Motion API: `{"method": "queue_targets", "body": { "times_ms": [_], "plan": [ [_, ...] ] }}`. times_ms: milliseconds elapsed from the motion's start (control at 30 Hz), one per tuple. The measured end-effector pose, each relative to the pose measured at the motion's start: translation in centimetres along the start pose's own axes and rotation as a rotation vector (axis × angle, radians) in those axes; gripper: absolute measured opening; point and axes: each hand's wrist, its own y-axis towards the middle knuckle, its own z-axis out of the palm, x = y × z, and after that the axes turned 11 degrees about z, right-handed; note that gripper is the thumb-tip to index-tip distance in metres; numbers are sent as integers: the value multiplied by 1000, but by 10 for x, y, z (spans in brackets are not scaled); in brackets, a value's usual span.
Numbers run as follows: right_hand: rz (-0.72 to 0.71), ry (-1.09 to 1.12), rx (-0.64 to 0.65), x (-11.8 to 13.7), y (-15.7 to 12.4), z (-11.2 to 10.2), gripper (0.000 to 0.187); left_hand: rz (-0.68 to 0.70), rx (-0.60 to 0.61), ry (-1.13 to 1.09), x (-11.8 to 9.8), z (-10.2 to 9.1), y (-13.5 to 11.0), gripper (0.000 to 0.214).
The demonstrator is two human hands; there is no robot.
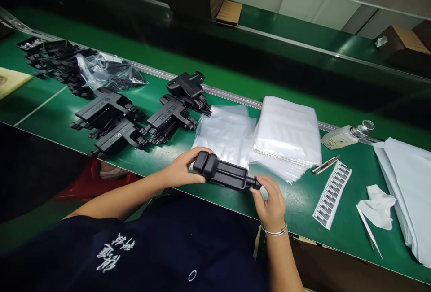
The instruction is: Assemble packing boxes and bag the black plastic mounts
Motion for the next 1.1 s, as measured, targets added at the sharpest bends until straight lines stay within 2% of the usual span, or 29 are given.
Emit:
{"method": "queue_targets", "body": {
  "times_ms": [133, 200, 267, 367, 500, 567, 667, 767, 833, 900, 967, 1033, 1100],
  "plan": [
    [-191, -108, 99, 13, 7, -9, 22, -186, -131, -284, 5, 11, -2, 68],
    [-153, -57, 162, 19, 7, -9, 18, -213, -171, -304, 9, 14, -4, 70],
    [10, 48, 205, 24, 6, -7, 18, -207, -168, -256, 10, 13, -5, 69],
    [404, 304, 259, 29, 5, -1, 22, -121, -117, -73, 5, 6, -7, 66],
    [930, 807, 424, 28, 10, 8, 24, 153, 53, 208, 0, -2, -9, 58],
    [1105, 959, 503, 24, 13, 10, 24, 313, 168, 277, 1, -3, -10, 51],
    [1238, 1071, 583, 17, 16, 12, 25, 493, 271, 339, 2, -3, -11, 43],
    [1275, 1113, 655, 14, 15, 12, 25, 601, 298, 363, 0, -3, -13, 44],
    [1239, 1110, 648, 15, 14, 13, 25, 588, 262, 348, -2, -2, -14, 46],
    [1145, 1060, 579, 17, 12, 13, 31, 421, 152, 320, -2, -1, -14, 49],
    [1000, 925, 438, 19, 9, 13, 42, 162, -44, 241, 0, 3, -12, 53],
    [843, 713, 289, 21, 6, 14, 45, -44, -263, 64, 5, 8, -9, 61],
    [720, 545, 218, 22, 2, 17, 39, -152, -403, -170, 9, 14, -4, 64]
  ]
}}
